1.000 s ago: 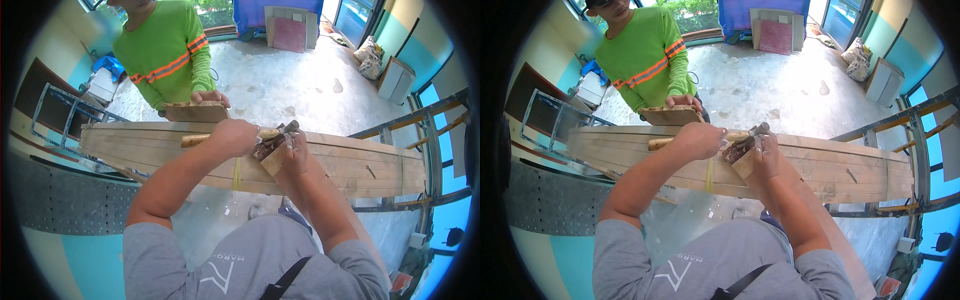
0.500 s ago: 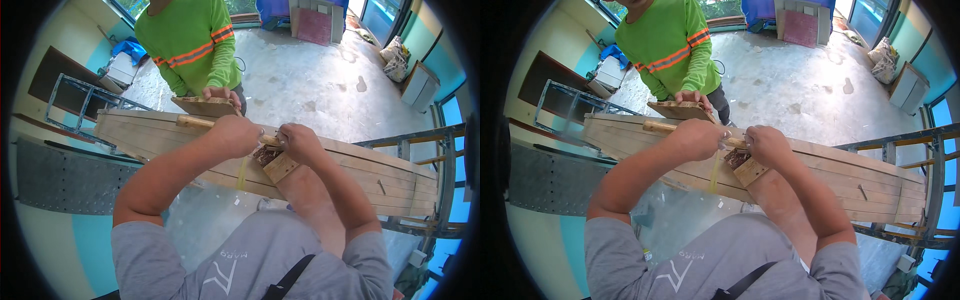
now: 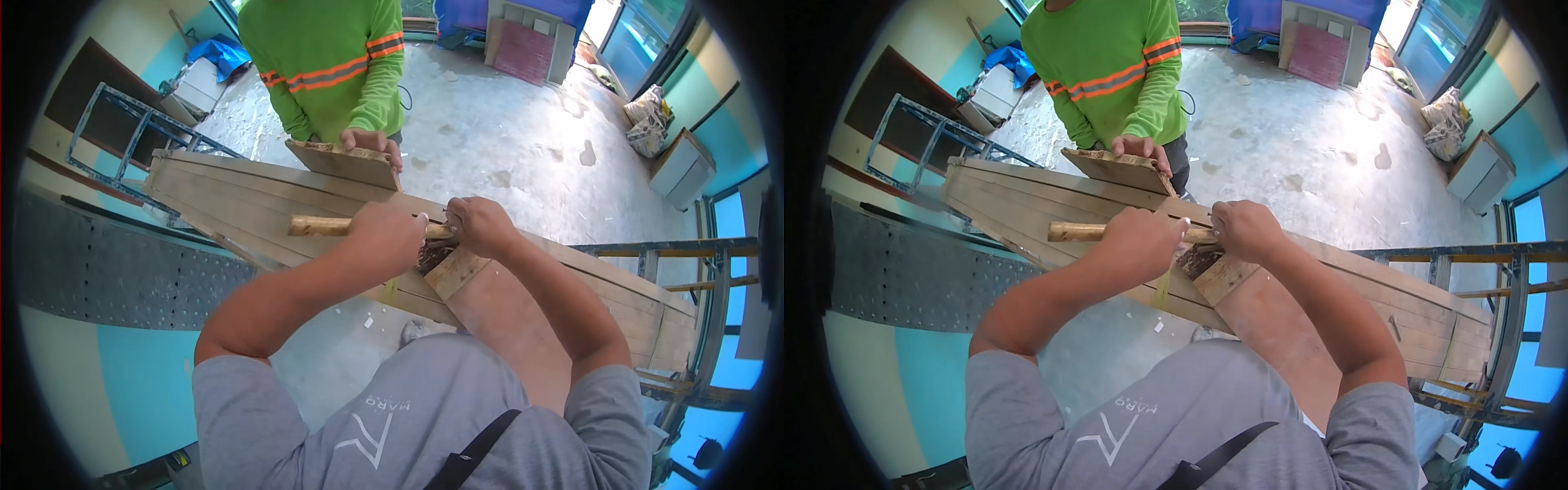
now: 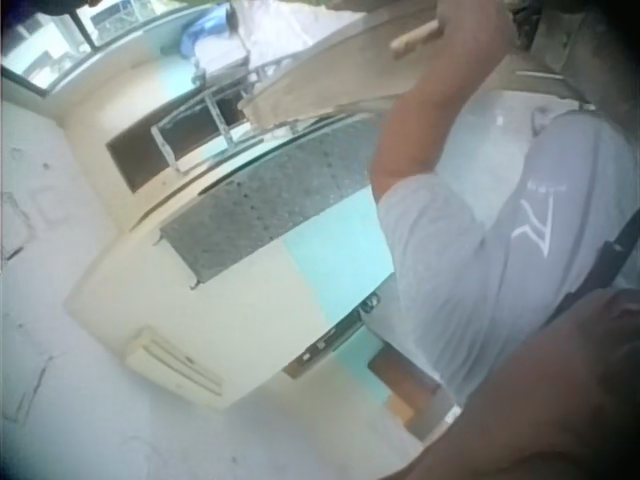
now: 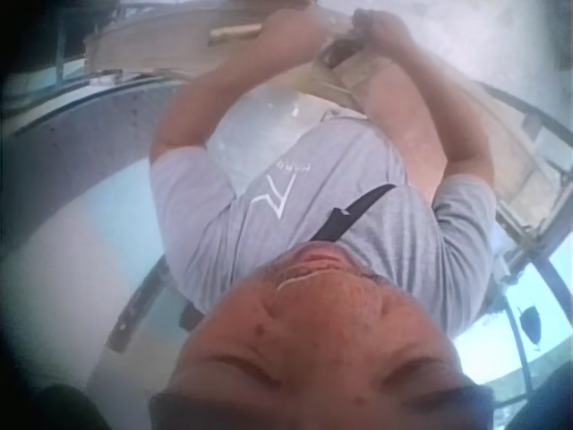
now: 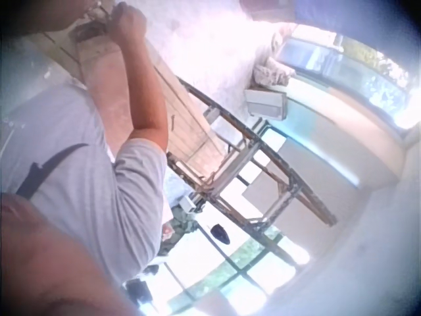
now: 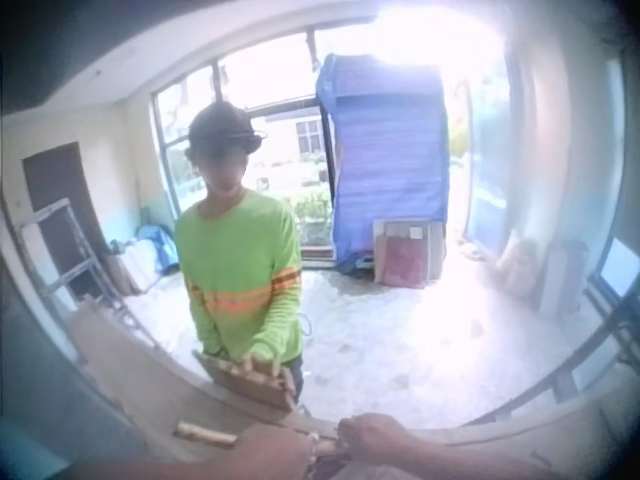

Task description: The person carries a wooden board into the room and hammers nails into the wood pieces using a hammer.

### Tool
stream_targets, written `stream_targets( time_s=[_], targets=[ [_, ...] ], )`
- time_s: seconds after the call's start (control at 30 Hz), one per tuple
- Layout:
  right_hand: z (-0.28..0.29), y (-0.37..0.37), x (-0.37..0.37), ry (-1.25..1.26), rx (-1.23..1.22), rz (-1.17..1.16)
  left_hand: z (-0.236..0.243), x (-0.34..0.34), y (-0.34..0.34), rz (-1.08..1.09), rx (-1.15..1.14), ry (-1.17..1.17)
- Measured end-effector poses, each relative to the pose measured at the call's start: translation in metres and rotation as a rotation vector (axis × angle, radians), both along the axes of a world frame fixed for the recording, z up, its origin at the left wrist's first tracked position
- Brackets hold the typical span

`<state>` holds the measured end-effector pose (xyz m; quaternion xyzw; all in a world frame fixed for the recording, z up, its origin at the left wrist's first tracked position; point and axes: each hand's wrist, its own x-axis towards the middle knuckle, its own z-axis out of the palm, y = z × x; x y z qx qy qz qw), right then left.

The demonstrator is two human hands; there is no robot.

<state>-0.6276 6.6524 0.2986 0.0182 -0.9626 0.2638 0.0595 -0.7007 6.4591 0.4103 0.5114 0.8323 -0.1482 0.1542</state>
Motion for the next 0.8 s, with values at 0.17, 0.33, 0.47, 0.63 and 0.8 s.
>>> stream_targets(
  time_s=[0.17, 0.33, 0.47, 0.63, 0.8],
  targets=[
    [0.007, -0.011, -0.007, -0.086, -0.001, -0.04, 0.036, 0.002, -0.063, 0.056, 0.639, 0.514],
    [0.002, -0.012, -0.017, -0.12, 0.02, 0.0, 0.024, 0.004, -0.103, 0.28, 0.788, 0.324],
    [-0.009, -0.006, -0.015, -0.018, -0.003, 0.021, 0.025, 0.008, -0.085, 0.411, 1.197, 0.157],
    [-0.025, 0.002, -0.014, 0.156, -0.087, 0.079, 0.024, 0.011, -0.076, 0.262, 1.202, 0.349],
    [-0.026, 0.011, -0.011, 0.238, -0.027, 0.156, 0.035, 0.012, -0.059, 0.148, 1.212, 0.458]
  ],
)
